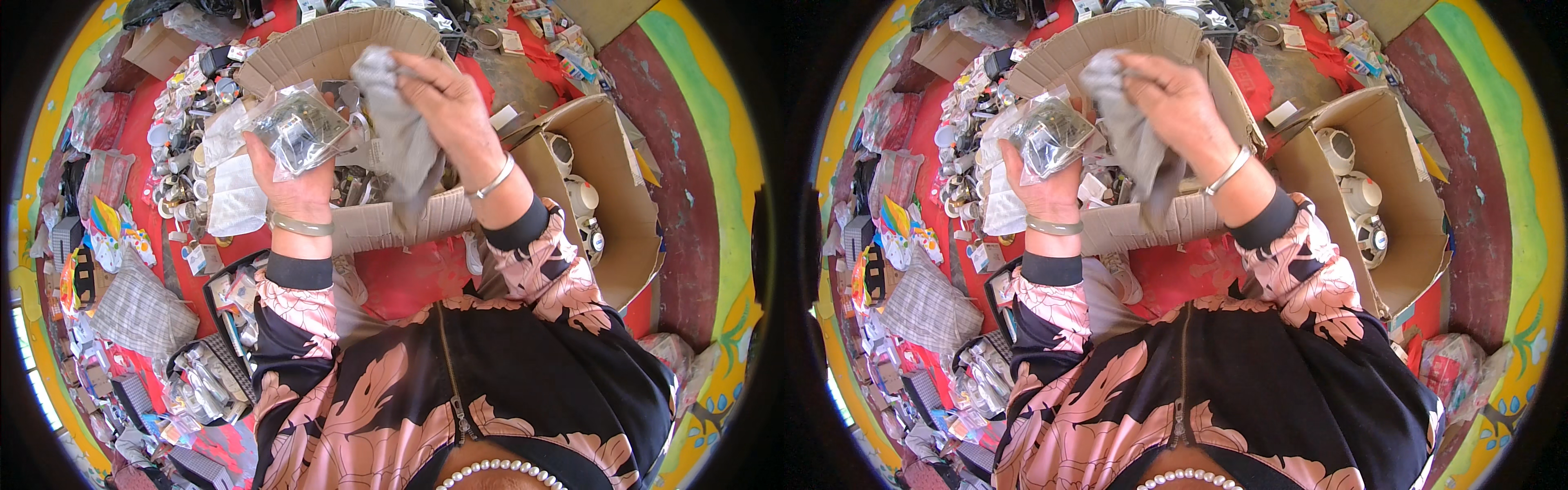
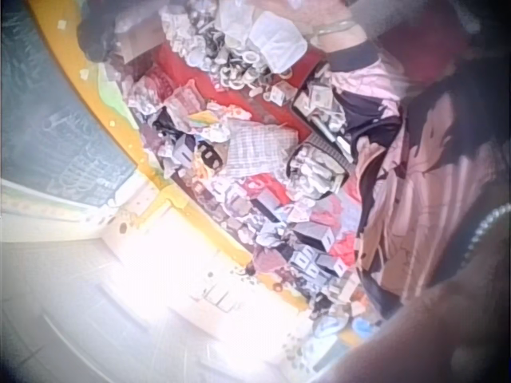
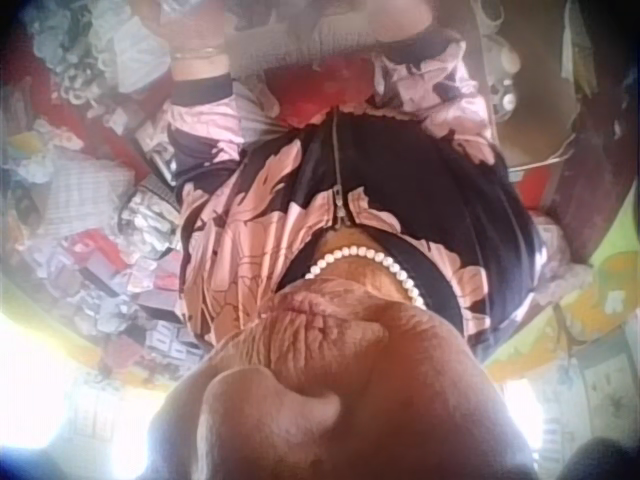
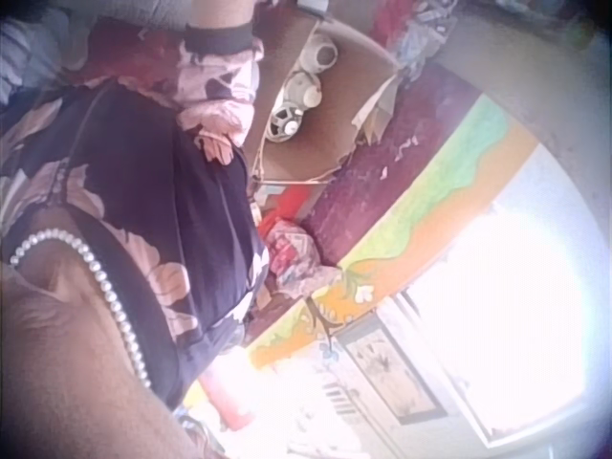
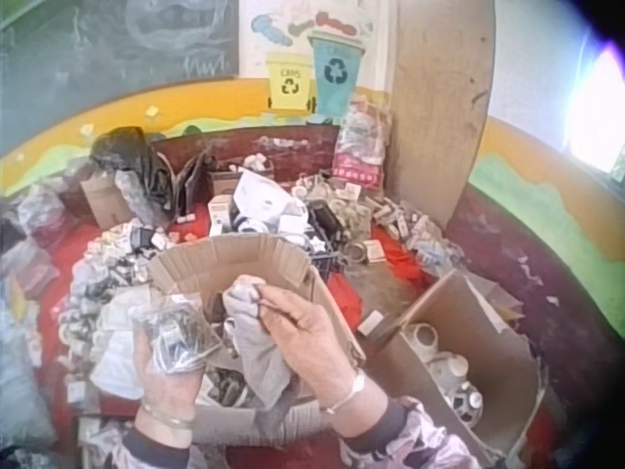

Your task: The person sorts various objects from cardboard boxes by hand, including small white bowls, a ping-pong paddle, and small packaged items, moving them into different boxes and crates while sitting on the floor.

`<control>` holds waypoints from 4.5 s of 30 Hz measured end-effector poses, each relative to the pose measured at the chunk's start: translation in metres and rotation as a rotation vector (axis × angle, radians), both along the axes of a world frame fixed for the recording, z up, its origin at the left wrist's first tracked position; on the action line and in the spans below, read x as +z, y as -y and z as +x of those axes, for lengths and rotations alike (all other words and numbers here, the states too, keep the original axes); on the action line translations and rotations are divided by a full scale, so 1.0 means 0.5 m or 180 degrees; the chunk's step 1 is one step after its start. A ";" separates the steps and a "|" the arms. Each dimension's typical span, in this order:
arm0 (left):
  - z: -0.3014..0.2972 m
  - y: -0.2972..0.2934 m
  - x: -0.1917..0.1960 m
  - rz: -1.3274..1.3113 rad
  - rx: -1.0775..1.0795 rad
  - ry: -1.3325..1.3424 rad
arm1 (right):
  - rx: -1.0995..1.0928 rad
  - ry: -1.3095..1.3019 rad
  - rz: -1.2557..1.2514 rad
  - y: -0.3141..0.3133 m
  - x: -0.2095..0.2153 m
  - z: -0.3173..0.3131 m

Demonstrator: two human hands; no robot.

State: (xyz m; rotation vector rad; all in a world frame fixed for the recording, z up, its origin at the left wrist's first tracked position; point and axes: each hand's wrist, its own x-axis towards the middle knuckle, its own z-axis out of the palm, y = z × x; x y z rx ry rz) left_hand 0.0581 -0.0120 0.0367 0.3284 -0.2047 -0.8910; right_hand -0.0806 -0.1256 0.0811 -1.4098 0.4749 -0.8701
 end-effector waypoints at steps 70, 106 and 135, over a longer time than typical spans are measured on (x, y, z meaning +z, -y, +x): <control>-0.015 -0.030 0.055 -0.0217 -0.0922 0.0438 | -0.0917 -0.0885 0.0148 0.092 -0.074 0.016; -0.035 -0.044 0.028 0.1249 -0.0987 0.2382 | -0.0551 -0.0933 -0.2889 0.135 -0.054 -0.049; -0.038 -0.029 0.028 0.1585 -0.0564 0.2457 | 0.1815 -0.1345 -0.1784 0.060 0.006 -0.032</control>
